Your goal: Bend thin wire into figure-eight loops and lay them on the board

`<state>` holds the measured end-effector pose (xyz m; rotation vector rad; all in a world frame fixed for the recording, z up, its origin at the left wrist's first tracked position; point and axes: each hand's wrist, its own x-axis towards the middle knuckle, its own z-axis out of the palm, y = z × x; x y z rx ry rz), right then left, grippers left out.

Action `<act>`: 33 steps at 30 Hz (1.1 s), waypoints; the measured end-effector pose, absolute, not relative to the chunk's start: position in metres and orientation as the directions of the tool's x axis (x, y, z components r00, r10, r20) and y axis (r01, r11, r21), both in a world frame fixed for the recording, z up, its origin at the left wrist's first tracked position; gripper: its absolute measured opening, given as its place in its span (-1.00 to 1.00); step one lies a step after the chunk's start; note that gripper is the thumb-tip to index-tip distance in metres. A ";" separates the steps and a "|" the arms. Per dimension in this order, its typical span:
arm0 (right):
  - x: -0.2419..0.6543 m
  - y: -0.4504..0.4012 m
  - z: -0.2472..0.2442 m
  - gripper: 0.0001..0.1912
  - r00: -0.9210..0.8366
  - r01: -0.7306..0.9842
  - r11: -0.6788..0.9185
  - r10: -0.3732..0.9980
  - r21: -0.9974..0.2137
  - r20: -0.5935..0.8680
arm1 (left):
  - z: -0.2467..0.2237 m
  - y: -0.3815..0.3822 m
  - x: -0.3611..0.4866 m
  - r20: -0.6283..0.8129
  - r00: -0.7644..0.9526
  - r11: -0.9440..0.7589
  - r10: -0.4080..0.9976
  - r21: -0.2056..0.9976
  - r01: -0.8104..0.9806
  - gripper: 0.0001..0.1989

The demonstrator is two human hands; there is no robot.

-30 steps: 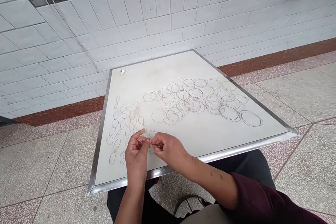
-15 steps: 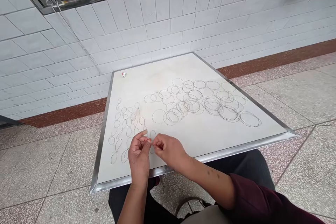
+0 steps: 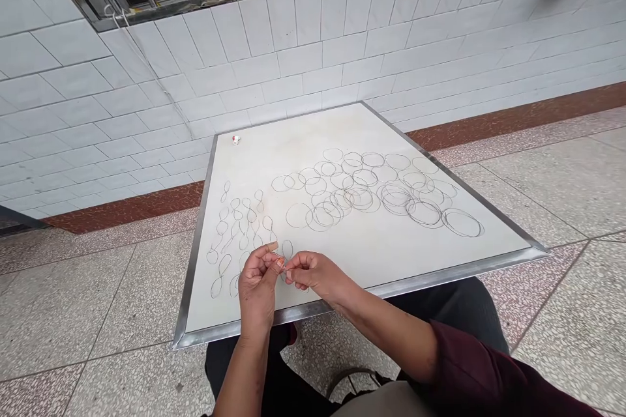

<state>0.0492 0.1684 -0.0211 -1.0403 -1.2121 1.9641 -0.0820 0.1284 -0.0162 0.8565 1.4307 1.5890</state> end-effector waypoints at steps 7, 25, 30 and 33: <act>0.052 0.164 -0.011 -0.87 -0.525 -0.121 -0.415 0.798 -0.902 -0.297 | -0.003 0.124 -0.083 -0.032 -0.407 -0.006 0.913 0.996 -0.093 -0.59; 0.040 0.161 -0.009 -0.81 -0.448 -0.162 -0.352 0.859 -0.922 -0.249 | -0.008 0.100 -0.073 -0.203 -0.442 0.063 0.874 0.948 -0.311 -0.41; 0.028 0.190 -0.006 -0.81 -0.450 -0.206 -0.457 0.829 -0.865 -0.332 | -0.015 0.090 -0.082 -0.131 -0.534 0.047 0.835 0.985 -0.167 -0.47; 0.010 0.227 -0.001 -0.86 -0.420 -0.196 -0.452 0.840 -0.870 -0.342 | -0.030 0.072 -0.096 -0.077 -0.607 0.082 0.791 0.996 -0.019 -0.52</act>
